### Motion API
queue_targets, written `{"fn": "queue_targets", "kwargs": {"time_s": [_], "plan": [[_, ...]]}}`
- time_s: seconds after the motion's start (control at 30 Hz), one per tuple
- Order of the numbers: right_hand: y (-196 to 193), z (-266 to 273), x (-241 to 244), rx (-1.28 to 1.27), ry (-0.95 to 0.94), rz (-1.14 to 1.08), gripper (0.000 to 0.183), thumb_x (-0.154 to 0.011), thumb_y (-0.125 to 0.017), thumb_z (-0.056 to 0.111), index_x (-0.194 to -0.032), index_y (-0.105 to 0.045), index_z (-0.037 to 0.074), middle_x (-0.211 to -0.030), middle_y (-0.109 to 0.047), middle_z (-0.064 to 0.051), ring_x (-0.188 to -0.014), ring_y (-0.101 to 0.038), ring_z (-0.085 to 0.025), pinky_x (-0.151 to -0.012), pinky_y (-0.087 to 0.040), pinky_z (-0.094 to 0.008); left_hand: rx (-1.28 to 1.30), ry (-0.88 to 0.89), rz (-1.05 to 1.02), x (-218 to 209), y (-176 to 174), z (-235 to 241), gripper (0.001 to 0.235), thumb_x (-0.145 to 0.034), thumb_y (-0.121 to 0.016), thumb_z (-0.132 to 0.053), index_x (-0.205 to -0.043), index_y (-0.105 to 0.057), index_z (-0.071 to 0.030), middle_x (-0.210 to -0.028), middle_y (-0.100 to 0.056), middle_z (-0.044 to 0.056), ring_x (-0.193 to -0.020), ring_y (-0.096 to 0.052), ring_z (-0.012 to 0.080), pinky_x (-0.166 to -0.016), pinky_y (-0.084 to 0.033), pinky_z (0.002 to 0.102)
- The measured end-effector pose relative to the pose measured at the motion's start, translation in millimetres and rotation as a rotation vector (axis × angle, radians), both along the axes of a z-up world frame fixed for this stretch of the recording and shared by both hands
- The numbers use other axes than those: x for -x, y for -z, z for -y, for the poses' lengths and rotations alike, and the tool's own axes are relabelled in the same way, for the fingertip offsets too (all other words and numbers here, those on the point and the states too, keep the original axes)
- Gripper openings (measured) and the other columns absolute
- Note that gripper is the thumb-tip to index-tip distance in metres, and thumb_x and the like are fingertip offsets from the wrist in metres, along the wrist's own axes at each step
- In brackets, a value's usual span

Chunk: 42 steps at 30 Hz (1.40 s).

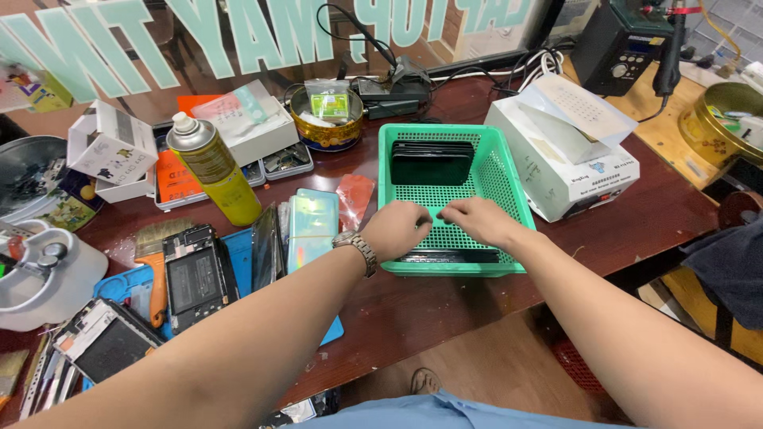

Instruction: The person repeatedly picks up black rectangular electronic components from a green basket, briefly turns them over, and places them on a blue mat on the workbench. The person continues this cycle, handling the components one at a time.

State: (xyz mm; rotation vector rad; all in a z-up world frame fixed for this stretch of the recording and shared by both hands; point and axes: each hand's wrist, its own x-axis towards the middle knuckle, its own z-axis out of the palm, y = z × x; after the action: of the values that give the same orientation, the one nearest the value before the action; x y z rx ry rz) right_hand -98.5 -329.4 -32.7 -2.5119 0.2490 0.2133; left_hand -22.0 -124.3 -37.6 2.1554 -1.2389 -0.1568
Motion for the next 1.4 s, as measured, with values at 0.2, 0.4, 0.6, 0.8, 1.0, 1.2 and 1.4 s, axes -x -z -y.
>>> {"fn": "queue_targets", "kwargs": {"time_s": [0.2,0.4,0.6,0.8,1.0,1.2,1.4], "plan": [[-42.2,-75.5,-46.3,-0.285,-0.012,0.198,0.036,-0.1,-0.054,0.032,-0.115,-0.073,0.006,-0.104,-0.08,-0.006,-0.097,-0.075,-0.015,-0.086,-0.058,-0.032,0.315,-0.424,-0.068,-18.9,-24.0,-57.9,0.022,-0.092,-0.062,-0.019,-0.101,-0.078,-0.007,-0.087,-0.075,0.018,-0.083,-0.074,0.0332,-0.078,-0.057,0.042],[-34.4,-172.9,-89.6,-0.613,-0.128,0.095,0.038,-0.104,-0.047,0.03,-0.121,-0.071,0.005,-0.108,-0.077,-0.011,-0.096,-0.072,-0.02,-0.084,-0.059,-0.034,0.363,-0.844,0.018,-38.3,-18.3,-159.3,0.022,-0.09,-0.063,-0.019,-0.1,-0.078,-0.007,-0.092,-0.076,0.018,-0.089,-0.073,0.0338,-0.082,-0.056,0.044],[21.7,-278.4,-127.5,-1.048,-0.179,-0.212,0.038,-0.101,-0.051,0.024,-0.125,-0.064,-0.003,-0.118,-0.074,-0.013,-0.103,-0.074,-0.02,-0.092,-0.06,-0.033,0.166,-1.244,0.296,-56.8,26.0,-279.5,0.025,-0.077,-0.071,-0.016,-0.091,-0.076,0.004,-0.095,-0.072,0.029,-0.095,-0.068,0.0449,-0.087,-0.052,0.051],[72.5,-350.8,-133.3,-0.812,-0.078,-0.284,0.041,-0.093,-0.069,0.014,-0.128,-0.062,-0.005,-0.112,-0.072,-0.014,-0.095,-0.073,-0.023,-0.081,-0.062,-0.035,-0.067,-1.3,-0.149,-67.5,76.3,-349.0,0.025,-0.079,-0.072,-0.017,-0.09,-0.074,0.005,-0.101,-0.071,0.032,-0.098,-0.07,0.0449,-0.089,-0.057,0.049],[77.6,-368.1,-128.2,-0.64,0.026,-0.283,0.043,-0.089,-0.074,0.007,-0.128,-0.057,0.003,-0.108,-0.071,-0.014,-0.091,-0.072,-0.023,-0.071,-0.064,-0.034,-0.177,-1.169,-0.183,-71.8,90.8,-363.5,0.022,-0.075,-0.075,-0.013,-0.089,-0.075,0.005,-0.098,-0.071,0.031,-0.099,-0.071,0.0437,-0.089,-0.058,0.047],[73.0,-369.2,-121.7,-0.648,0.059,-0.25,0.042,-0.087,-0.072,-0.002,-0.126,-0.059,0.003,-0.108,-0.067,-0.011,-0.09,-0.07,-0.02,-0.072,-0.066,-0.035,-0.101,-1.1,-0.119,-57.3,76.5,-366.5,0.018,-0.075,-0.074,-0.01,-0.084,-0.075,0.005,-0.094,-0.071,0.031,-0.096,-0.071,0.0444,-0.088,-0.058,0.048],[63.6,-367.2,-115.6,-0.639,0.031,-0.225,0.045,-0.086,-0.073,0.001,-0.13,-0.061,0.0,-0.111,-0.068,-0.009,-0.092,-0.071,-0.019,-0.072,-0.066,-0.032,-0.081,-1.143,-0.185,-41.6,45.7,-363.1,0.02,-0.072,-0.079,-0.009,-0.086,-0.074,0.004,-0.097,-0.071,0.031,-0.097,-0.071,0.0433,-0.088,-0.058,0.047]]}}
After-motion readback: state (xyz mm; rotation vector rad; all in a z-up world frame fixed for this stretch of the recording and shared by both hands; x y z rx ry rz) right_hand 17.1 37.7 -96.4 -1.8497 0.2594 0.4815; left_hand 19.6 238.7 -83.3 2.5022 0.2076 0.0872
